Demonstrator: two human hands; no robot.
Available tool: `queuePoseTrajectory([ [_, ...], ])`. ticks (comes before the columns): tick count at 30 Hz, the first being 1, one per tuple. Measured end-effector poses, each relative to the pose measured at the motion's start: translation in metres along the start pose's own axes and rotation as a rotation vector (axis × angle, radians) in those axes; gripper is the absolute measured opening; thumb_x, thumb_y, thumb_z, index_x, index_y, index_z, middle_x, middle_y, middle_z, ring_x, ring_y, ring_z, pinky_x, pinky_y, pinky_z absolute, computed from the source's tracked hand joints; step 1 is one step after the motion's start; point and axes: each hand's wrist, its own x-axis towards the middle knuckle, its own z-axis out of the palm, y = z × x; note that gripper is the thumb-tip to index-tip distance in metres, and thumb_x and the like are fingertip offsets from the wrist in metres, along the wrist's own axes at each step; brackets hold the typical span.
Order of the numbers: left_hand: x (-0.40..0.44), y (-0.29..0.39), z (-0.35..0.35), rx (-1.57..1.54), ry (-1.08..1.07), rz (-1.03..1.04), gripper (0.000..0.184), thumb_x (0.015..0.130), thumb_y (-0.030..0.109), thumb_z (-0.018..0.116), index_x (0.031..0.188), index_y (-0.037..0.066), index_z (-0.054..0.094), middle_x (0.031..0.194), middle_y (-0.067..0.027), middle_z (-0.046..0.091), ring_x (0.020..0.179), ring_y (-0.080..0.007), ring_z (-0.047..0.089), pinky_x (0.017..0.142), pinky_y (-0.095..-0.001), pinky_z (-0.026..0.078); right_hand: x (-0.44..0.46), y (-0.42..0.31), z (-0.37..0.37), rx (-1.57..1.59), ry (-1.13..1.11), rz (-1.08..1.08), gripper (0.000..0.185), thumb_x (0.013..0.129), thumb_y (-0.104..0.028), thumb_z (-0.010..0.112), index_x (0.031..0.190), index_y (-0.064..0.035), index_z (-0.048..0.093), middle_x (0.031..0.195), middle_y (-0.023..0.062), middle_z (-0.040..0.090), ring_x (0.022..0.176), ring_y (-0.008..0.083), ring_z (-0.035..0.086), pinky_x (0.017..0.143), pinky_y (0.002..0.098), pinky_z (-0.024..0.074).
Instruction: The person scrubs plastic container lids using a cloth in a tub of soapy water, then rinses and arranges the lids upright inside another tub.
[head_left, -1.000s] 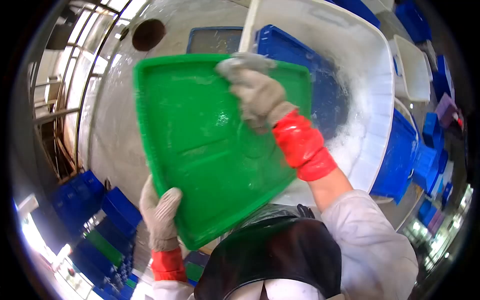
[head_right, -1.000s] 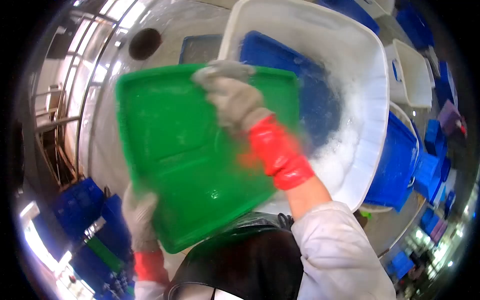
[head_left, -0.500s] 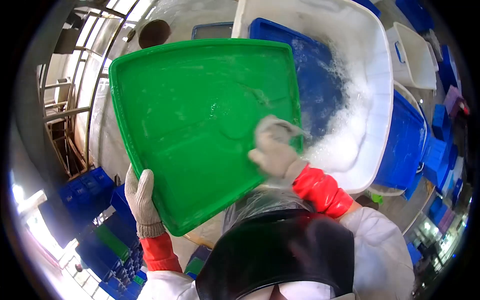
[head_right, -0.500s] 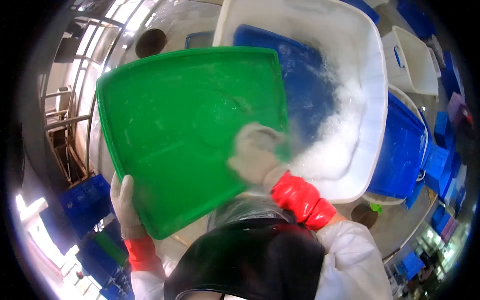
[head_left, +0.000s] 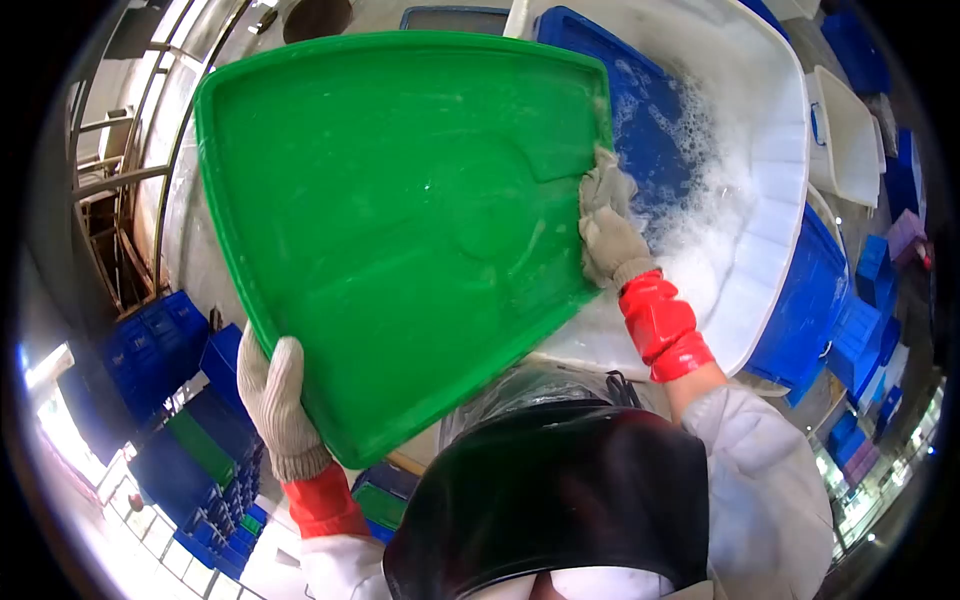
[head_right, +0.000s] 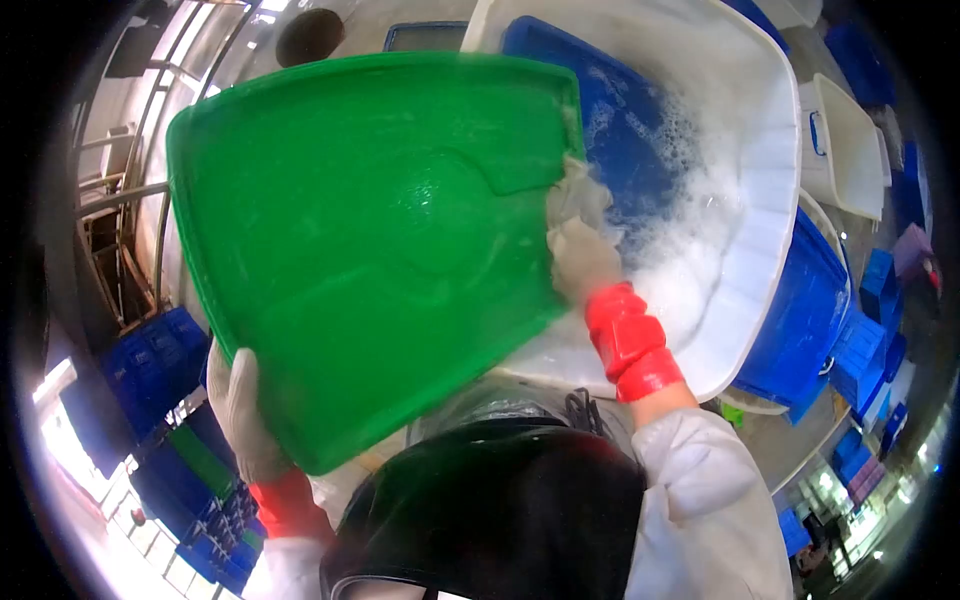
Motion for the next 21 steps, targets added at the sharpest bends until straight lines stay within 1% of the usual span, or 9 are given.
queuePoseTrajectory([
  [1, 0.001, 0.001, 0.0, -0.001, 0.007, -0.001, 0.046, 0.103, 0.015, 0.057, 0.144, -0.006, 0.05, 0.124, -0.013, 0.067, 0.103, -0.018, 0.067, 0.091, -0.0298, 0.054, 0.0, 0.008, 0.01, -0.09, -0.078, -0.068, 0.023, 0.091, -0.021, 0.061, 0.101, -0.0017, 0.069, 0.091, 0.0229, 0.068, 0.089, 0.0431, 0.067, 0.085, 0.0488, 0.0546],
  [3, 0.007, 0.001, 0.003, -0.116, 0.044, 0.002, 0.05, 0.099, 0.014, 0.064, 0.143, -0.007, 0.052, 0.126, -0.0122, 0.067, 0.106, -0.018, 0.066, 0.093, -0.0294, 0.053, -0.023, -0.022, 0.012, 0.026, -0.205, -0.014, 0.031, 0.093, -0.029, 0.061, 0.106, -0.0019, 0.067, 0.095, 0.0237, 0.069, 0.091, 0.0423, 0.067, 0.085, 0.0513, 0.0536],
  [6, 0.014, 0.021, 0.0, -0.073, 0.032, -0.02, 0.046, 0.1, 0.012, 0.062, 0.142, -0.007, 0.053, 0.124, -0.0113, 0.068, 0.105, -0.0162, 0.066, 0.092, -0.0289, 0.053, -0.064, -0.086, -0.032, 0.296, -0.313, 0.141, 0.038, 0.096, -0.039, 0.06, 0.107, -0.003, 0.066, 0.098, 0.0233, 0.07, 0.094, 0.0426, 0.067, 0.085, 0.0542, 0.0523],
  [10, 0.026, 0.02, -0.013, 0.015, 0.003, -0.019, 0.044, 0.103, 0.012, 0.058, 0.142, -0.006, 0.052, 0.124, -0.0126, 0.067, 0.105, -0.0175, 0.067, 0.092, -0.0294, 0.054, -0.045, -0.057, -0.022, 0.262, -0.253, 0.158, 0.041, 0.096, -0.042, 0.059, 0.109, -0.0041, 0.066, 0.1, 0.023, 0.07, 0.096, 0.0432, 0.067, 0.085, 0.0538, 0.0525],
  [13, 0.028, 0.014, -0.007, -0.006, -0.016, -0.008, 0.043, 0.103, 0.012, 0.057, 0.142, -0.006, 0.052, 0.123, -0.0122, 0.067, 0.104, -0.0169, 0.067, 0.091, -0.0286, 0.054, -0.045, -0.024, 0.001, 0.16, -0.343, 0.335, 0.037, 0.097, -0.04, 0.056, 0.113, -0.0078, 0.066, 0.103, 0.0218, 0.07, 0.098, 0.0436, 0.067, 0.085, 0.0537, 0.0522],
  [15, 0.029, 0.011, -0.003, -0.049, 0.018, 0.013, 0.041, 0.102, 0.009, 0.058, 0.139, -0.006, 0.055, 0.119, -0.0099, 0.069, 0.1, -0.0141, 0.066, 0.087, -0.0264, 0.054, -0.05, -0.025, 0.007, 0.055, -0.192, 0.06, 0.033, 0.097, -0.038, 0.057, 0.109, -0.0098, 0.068, 0.105, 0.02, 0.069, 0.095, 0.0414, 0.067, 0.082, 0.0517, 0.0534],
  [16, 0.028, 0.01, -0.001, -0.06, 0.009, 0.002, 0.041, 0.102, 0.01, 0.058, 0.14, -0.006, 0.054, 0.119, -0.0099, 0.069, 0.1, -0.0143, 0.067, 0.087, -0.0267, 0.054, -0.053, -0.027, 0.01, 0.055, -0.185, 0.056, 0.033, 0.097, -0.038, 0.057, 0.109, -0.0098, 0.068, 0.105, 0.02, 0.069, 0.095, 0.0414, 0.067, 0.082, 0.0517, 0.0534],
  [18, 0.024, 0.008, 0.0, -0.061, -0.003, -0.014, 0.041, 0.103, 0.011, 0.058, 0.14, -0.006, 0.054, 0.119, -0.01, 0.069, 0.1, -0.0145, 0.067, 0.087, -0.0269, 0.055, -0.057, -0.07, -0.005, 0.042, -0.138, -0.251, 0.03, 0.095, -0.039, 0.06, 0.097, -0.0108, 0.071, 0.105, 0.0169, 0.068, 0.093, 0.0365, 0.068, 0.078, 0.049, 0.0544],
  [21, 0.023, 0.004, 0.003, -0.022, -0.094, -0.023, 0.043, 0.105, 0.016, 0.057, 0.141, -0.006, 0.053, 0.122, -0.0111, 0.067, 0.102, -0.0163, 0.066, 0.09, -0.0283, 0.053, -0.038, -0.146, -0.048, 0.238, -0.143, -0.345, 0.033, 0.09, -0.042, 0.068, 0.082, -0.01, 0.069, 0.089, 0.0139, 0.069, 0.081, 0.032, 0.069, 0.07, 0.047, 0.0541],
])
